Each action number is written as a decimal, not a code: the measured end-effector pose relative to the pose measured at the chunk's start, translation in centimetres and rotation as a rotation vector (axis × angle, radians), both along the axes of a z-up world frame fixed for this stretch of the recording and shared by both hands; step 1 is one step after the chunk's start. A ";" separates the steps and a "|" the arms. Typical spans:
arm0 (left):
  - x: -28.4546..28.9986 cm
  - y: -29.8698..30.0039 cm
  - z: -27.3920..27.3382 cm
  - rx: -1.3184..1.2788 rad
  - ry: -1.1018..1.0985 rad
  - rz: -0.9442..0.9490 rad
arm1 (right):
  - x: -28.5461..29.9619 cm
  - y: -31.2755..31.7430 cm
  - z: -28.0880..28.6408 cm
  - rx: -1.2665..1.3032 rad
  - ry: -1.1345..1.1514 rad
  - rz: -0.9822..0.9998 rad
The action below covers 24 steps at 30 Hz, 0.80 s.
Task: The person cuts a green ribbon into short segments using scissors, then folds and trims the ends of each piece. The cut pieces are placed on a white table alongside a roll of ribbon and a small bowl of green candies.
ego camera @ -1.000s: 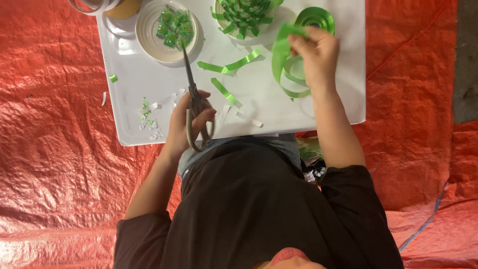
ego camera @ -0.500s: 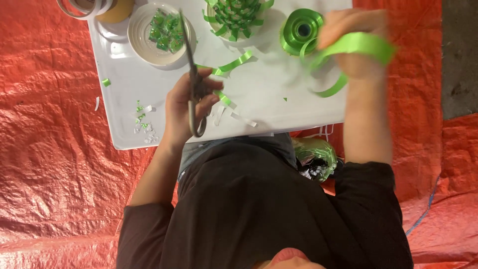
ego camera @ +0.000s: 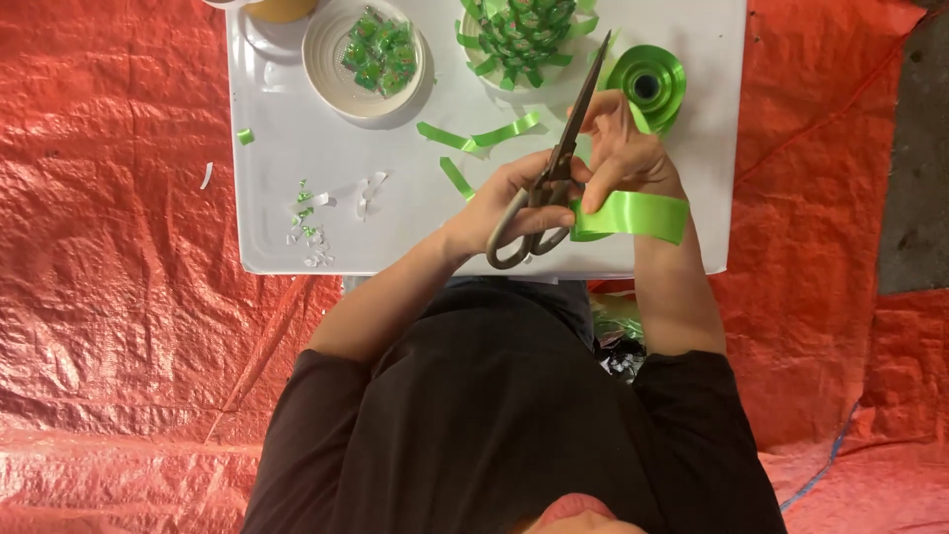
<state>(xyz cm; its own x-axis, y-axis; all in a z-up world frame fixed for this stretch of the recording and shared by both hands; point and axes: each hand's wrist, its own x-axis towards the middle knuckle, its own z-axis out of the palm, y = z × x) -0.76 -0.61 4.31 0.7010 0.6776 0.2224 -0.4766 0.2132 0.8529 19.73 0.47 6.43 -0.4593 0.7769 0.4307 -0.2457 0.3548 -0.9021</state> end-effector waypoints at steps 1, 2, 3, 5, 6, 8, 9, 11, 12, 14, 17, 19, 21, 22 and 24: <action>-0.2 0.3 0.1 -0.002 0.000 0.000 | 0.4 0.4 -0.5 -0.002 0.000 0.000; -0.4 0.6 0.2 -0.013 0.028 -0.010 | 0.9 0.7 -1.0 0.031 -0.005 0.009; -0.6 0.9 0.3 -0.024 0.057 -0.019 | 1.3 1.0 -1.4 0.065 -0.010 0.019; -0.9 1.4 1.0 -0.002 0.091 -0.024 | 1.6 1.3 -1.9 0.067 -0.018 0.016; -1.0 1.6 1.3 0.020 0.122 -0.027 | 1.8 1.3 -2.1 0.069 -0.028 0.016; -0.9 1.9 1.6 0.095 0.221 0.017 | 1.4 0.9 -1.9 -0.005 0.001 0.022; -0.8 2.0 1.8 0.173 0.322 0.067 | 1.2 0.7 -1.8 -0.076 0.031 0.035; -1.0 2.5 2.5 0.314 0.305 0.129 | 1.9 1.3 -3.0 -0.068 0.109 0.105; -1.2 2.7 2.9 0.452 0.290 0.194 | 2.2 1.7 -3.6 -0.062 0.188 0.182; -0.8 3.2 2.0 0.665 0.293 0.269 | 2.6 1.1 -3.4 -0.198 0.134 0.172; -0.4 3.5 3.2 1.130 0.272 0.418 | 3.6 0.0 -3.0 -0.535 -0.006 0.147; -0.1 3.3 3.4 1.382 0.243 0.488 | 5.2 0.0 -5.5 -0.737 -0.090 0.126; 0.2 2.7 1.9 1.659 0.215 0.546 | 7.5 0.4 -11.0 -0.877 -0.157 0.279; 0.2 2.6 2.0 1.658 0.213 0.542 | 6.7 0.1 -9.3 -0.878 -0.154 0.276; 0.1 2.2 2.2 1.816 0.128 0.563 | 4.9 -0.2 -5.9 -0.760 -0.223 0.624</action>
<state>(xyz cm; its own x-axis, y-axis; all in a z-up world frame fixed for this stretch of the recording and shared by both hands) -0.70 1.63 6.52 0.5816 -0.1575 0.7981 -0.0868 -0.9875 -0.1317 24.62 0.25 0.50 -0.8875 0.4026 -0.2242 0.0112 -0.4676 -0.8839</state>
